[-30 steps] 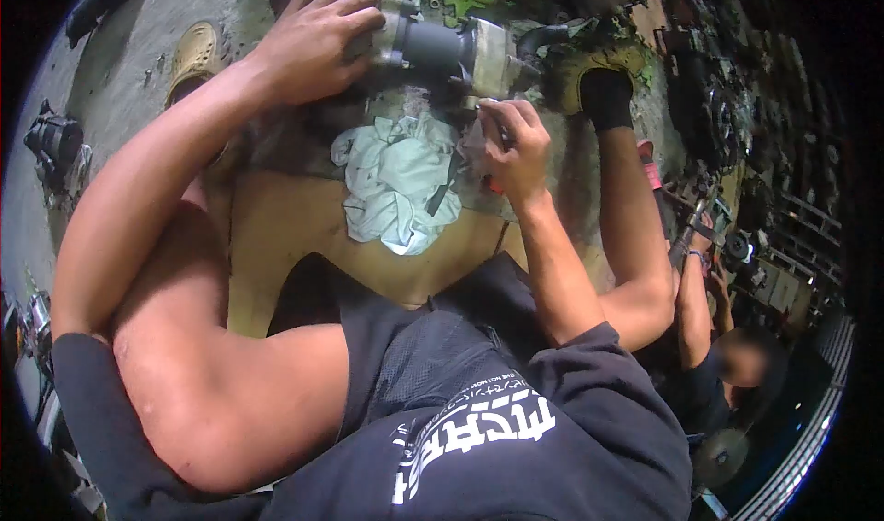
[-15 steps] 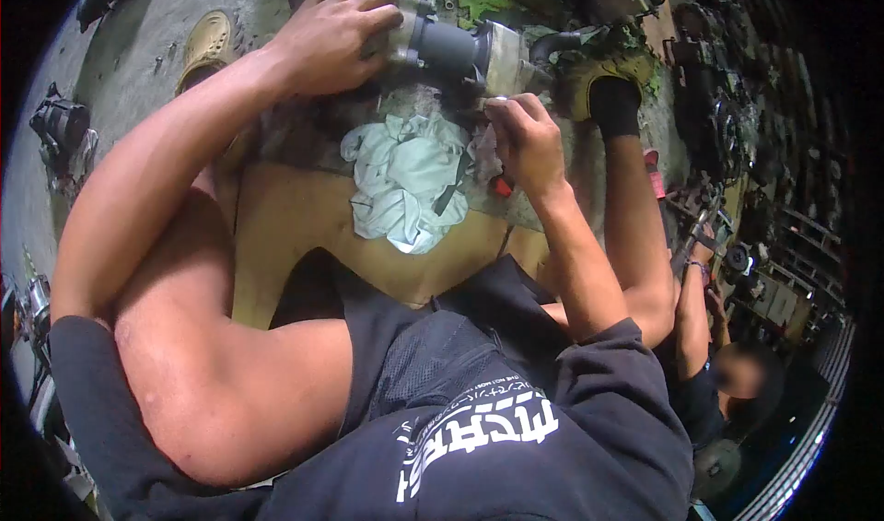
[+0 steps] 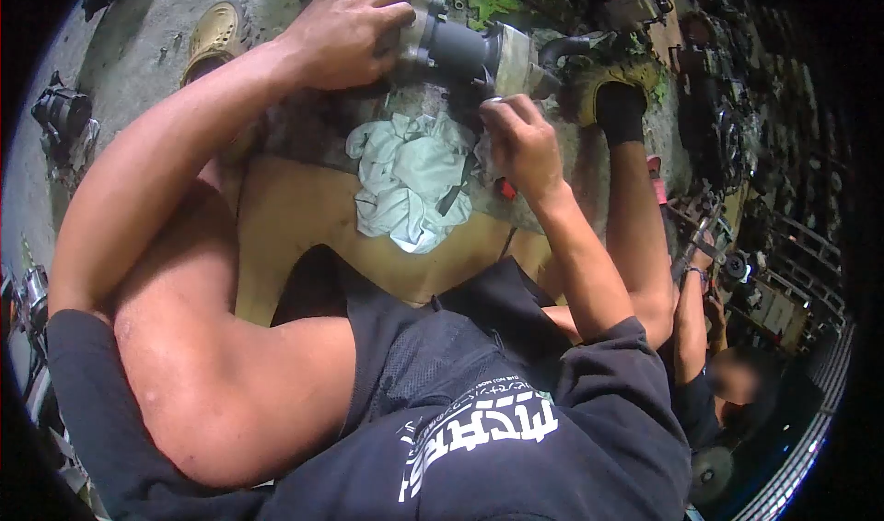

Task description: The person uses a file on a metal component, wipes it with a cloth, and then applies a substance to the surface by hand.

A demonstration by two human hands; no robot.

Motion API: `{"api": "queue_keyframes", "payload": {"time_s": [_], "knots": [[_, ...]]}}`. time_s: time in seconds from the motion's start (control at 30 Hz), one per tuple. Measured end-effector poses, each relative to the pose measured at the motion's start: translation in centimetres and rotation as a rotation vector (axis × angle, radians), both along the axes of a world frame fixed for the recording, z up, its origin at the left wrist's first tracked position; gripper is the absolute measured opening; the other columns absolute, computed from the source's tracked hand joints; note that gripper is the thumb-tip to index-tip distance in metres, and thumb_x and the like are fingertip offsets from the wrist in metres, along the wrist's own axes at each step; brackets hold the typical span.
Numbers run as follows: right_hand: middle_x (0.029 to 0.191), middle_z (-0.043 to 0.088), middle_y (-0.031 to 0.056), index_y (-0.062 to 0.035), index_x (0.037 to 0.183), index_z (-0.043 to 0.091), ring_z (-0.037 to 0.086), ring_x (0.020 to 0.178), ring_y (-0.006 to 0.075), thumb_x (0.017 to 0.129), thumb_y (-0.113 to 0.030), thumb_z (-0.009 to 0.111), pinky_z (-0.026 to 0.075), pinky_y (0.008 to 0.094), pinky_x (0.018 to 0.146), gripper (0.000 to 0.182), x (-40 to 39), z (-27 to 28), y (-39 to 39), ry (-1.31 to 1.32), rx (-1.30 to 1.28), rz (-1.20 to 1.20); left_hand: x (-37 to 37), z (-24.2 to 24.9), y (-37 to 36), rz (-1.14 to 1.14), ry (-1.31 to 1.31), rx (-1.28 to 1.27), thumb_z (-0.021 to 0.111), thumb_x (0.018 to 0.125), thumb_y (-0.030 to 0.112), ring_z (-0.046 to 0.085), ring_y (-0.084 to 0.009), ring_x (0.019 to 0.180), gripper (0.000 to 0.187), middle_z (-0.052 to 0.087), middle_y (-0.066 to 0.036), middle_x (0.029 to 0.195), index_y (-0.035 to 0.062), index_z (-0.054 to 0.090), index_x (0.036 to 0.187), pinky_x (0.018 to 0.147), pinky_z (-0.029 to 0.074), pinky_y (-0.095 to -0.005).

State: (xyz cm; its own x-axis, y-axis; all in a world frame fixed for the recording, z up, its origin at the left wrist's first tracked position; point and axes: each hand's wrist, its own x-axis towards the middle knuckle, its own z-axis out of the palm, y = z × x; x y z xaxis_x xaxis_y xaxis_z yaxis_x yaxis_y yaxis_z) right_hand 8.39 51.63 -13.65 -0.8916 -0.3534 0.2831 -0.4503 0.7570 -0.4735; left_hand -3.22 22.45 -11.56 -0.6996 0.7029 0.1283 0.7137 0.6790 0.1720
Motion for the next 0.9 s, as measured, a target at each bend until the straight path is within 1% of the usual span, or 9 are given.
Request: {"api": "queue_keyframes", "payload": {"time_s": [0.07, 0.33, 0.4, 0.47, 0.6, 0.67, 0.73, 0.8, 0.9], "knots": [[0.099, 0.063, 0.0145, -0.0057, 0.102, 0.068, 0.067, 0.085, 0.0379, 0.082, 0.002, 0.065, 0.057, 0.0441, 0.073, 0.022, 0.1, -0.3, -0.2, -0.006, 0.022, 0.080, -0.1, 0.1, 0.0, 0.000, -0.011, -0.005, 0.068, 0.086, 0.025, 0.036, -0.0287, 0.147, 0.053, 0.050, -0.011, 0.150, 0.0107, 0.058, 0.136, 0.121, 0.025, -0.0518], [0.102, 0.061, 0.0144, -0.0072, 0.105, 0.065, 0.066, 0.085, 0.0399, 0.082, -0.002, 0.066, 0.056, 0.0473, 0.074, 0.023, 0.5, -0.5, -0.4, -0.106, 0.054, 0.033, 0.0, 0.3, -0.1, -0.009, -0.012, -0.006, 0.068, 0.087, 0.026, 0.036, -0.0291, 0.146, 0.051, 0.050, -0.011, 0.149, 0.0111, 0.058, 0.135, 0.121, 0.026, -0.0519], [0.101, 0.061, 0.0148, -0.0072, 0.103, 0.064, 0.066, 0.085, 0.0394, 0.083, -0.002, 0.067, 0.056, 0.0469, 0.074, 0.020, 0.6, -0.7, -0.5, -0.065, 0.028, 0.033, 0.0, 0.2, -0.1, -0.004, 0.005, 0.006, 0.068, 0.087, 0.026, 0.036, -0.0290, 0.146, 0.051, 0.050, -0.010, 0.149, 0.0111, 0.058, 0.135, 0.121, 0.026, -0.0519], [0.098, 0.062, 0.0150, -0.0074, 0.102, 0.064, 0.067, 0.084, 0.0390, 0.086, -0.003, 0.067, 0.056, 0.0468, 0.073, 0.018, 0.8, -0.8, -1.0, -0.006, -0.033, -0.086, 0.2, -0.1, -0.1, 0.005, 0.020, 0.014, 0.068, 0.087, 0.026, 0.036, -0.0290, 0.147, 0.051, 0.050, -0.010, 0.149, 0.0111, 0.058, 0.135, 0.121, 0.026, -0.0518], [0.095, 0.063, 0.0156, -0.0067, 0.102, 0.065, 0.067, 0.083, 0.0387, 0.087, -0.003, 0.068, 0.056, 0.0459, 0.072, 0.015, 0.7, -0.8, -1.2, -0.018, -0.051, -0.039, -0.2, -0.1, 0.0, 0.020, -0.032, 0.004, 0.068, 0.087, 0.026, 0.036, -0.0291, 0.147, 0.051, 0.050, -0.010, 0.149, 0.0115, 0.058, 0.135, 0.121, 0.025, -0.0521], [0.094, 0.067, 0.0147, -0.0048, 0.102, 0.070, 0.068, 0.082, 0.0333, 0.086, 0.001, 0.067, 0.056, 0.0395, 0.072, 0.017, 0.4, -0.7, -1.1, 0.024, -0.113, -0.167, -0.2, -0.3, 0.0, 0.025, -0.048, 0.007, 0.068, 0.087, 0.026, 0.036, -0.0292, 0.147, 0.051, 0.050, -0.010, 0.149, 0.0116, 0.058, 0.135, 0.122, 0.025, -0.0523], [0.093, 0.069, 0.0154, -0.0051, 0.100, 0.072, 0.069, 0.082, 0.0332, 0.084, -0.001, 0.070, 0.056, 0.0386, 0.074, 0.016, 0.0, -0.1, -0.9, -0.022, -0.131, -0.191, -0.1, -0.3, -0.1, 0.021, -0.031, 0.019, 0.068, 0.086, 0.025, 0.036, -0.0293, 0.147, 0.052, 0.050, -0.010, 0.149, 0.0119, 0.058, 0.135, 0.121, 0.025, -0.0525], [0.088, 0.066, 0.0171, -0.0026, 0.095, 0.071, 0.068, 0.080, 0.0355, 0.084, -0.005, 0.072, 0.055, 0.0413, 0.070, 0.011, -1.0, 0.9, -0.3, 0.051, -0.095, -0.197, 0.0, -0.2, -0.1, 0.024, -0.031, 0.010, 0.068, 0.086, 0.025, 0.036, -0.0292, 0.147, 0.052, 0.050, -0.010, 0.150, 0.0120, 0.058, 0.135, 0.122, 0.025, -0.0523], [0.090, 0.069, 0.0168, -0.0024, 0.093, 0.074, 0.070, 0.077, 0.0309, 0.083, -0.007, 0.074, 0.056, 0.0382, 0.072, 0.011, -2.9, 2.8, 0.3, 0.135, -0.161, -0.384, 0.0, -0.1, 0.0, 0.036, -0.024, 0.002, 0.069, 0.086, 0.025, 0.035, -0.0291, 0.147, 0.052, 0.049, -0.010, 0.150, 0.0120, 0.058, 0.135, 0.122, 0.025, -0.0522]]}}
